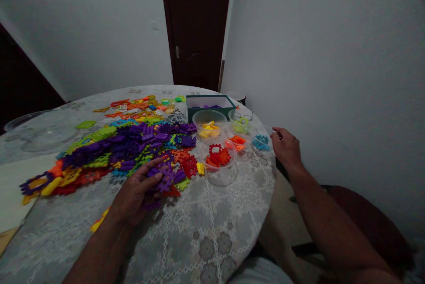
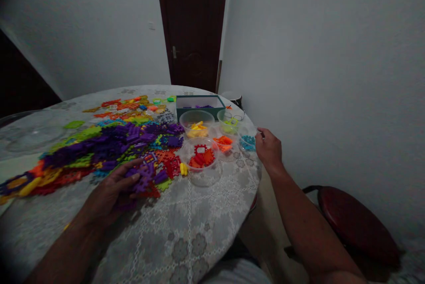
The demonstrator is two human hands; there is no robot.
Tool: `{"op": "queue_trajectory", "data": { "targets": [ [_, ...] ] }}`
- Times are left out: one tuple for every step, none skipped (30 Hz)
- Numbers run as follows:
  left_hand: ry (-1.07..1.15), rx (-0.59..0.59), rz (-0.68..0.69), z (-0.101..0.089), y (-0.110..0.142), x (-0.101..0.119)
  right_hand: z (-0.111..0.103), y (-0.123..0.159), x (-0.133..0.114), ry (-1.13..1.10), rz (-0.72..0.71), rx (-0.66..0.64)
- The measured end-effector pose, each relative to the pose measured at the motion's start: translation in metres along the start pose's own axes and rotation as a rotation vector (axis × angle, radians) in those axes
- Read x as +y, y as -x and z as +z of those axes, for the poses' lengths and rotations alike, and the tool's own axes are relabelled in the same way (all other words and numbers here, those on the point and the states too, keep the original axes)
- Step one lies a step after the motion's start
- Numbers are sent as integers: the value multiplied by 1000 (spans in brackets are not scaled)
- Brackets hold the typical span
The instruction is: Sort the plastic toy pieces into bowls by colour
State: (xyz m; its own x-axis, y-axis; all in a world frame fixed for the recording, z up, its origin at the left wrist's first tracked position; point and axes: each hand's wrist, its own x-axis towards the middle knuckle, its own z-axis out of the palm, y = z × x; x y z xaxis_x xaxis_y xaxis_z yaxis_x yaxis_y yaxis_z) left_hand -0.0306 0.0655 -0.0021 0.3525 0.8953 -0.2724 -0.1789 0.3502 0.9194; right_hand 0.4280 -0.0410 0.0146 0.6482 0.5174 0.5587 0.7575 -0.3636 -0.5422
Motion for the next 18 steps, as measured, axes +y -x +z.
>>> {"op": "queue_trajectory", "data": {
  "targets": [
    [7,11,7,1,0,0,-1,6,-8,-44,-24,-6],
    [18,21,12,2,0,0,-2,14,-17,-87,-54,-18],
    [28,28,16,4,1,1,-3,23,-27,-125,-91,-37],
    [38,32,19,6,2,2,-4,32,-38,-157,-135,-63],
    [47,32,22,7,4,2,-5,42,-50,-185,-184,-93],
    [46,30,15,9,5,3,-6,52,-63,-211,-231,-125],
    [45,31,12,10,6,3,-7,62,-74,-238,-271,-158],
    [49,30,12,10,7,3,-8,71,-86,-270,-301,-193],
    [54,26,14,11,8,3,-9,80,-97,-307,-325,-235],
    [64,20,21,10,8,2,-10,89,-107,-347,-348,-286],
    [72,14,30,10,8,1,-10,96,-117,-388,-376,-345],
    [79,9,35,9,7,0,-9,104,-127,-427,-412,-413],
    [84,5,40,8,7,-1,-8,110,-136,-463,-457,-489],
    [84,2,47,7,6,-3,-6,117,-146,-494,-507,-569],
    [81,-2,54,6,6,-4,-3,123,-155,-522,-559,-649],
    [77,-6,65,6,5,-5,1,129,-164,-545,-608,-724],
    [75,-12,74,5,5,-6,5,134,-173,-569,-651,-788],
    [75,-21,81,5,5,-7,9,139,-181,-591,-687,-843]
  ]
}}
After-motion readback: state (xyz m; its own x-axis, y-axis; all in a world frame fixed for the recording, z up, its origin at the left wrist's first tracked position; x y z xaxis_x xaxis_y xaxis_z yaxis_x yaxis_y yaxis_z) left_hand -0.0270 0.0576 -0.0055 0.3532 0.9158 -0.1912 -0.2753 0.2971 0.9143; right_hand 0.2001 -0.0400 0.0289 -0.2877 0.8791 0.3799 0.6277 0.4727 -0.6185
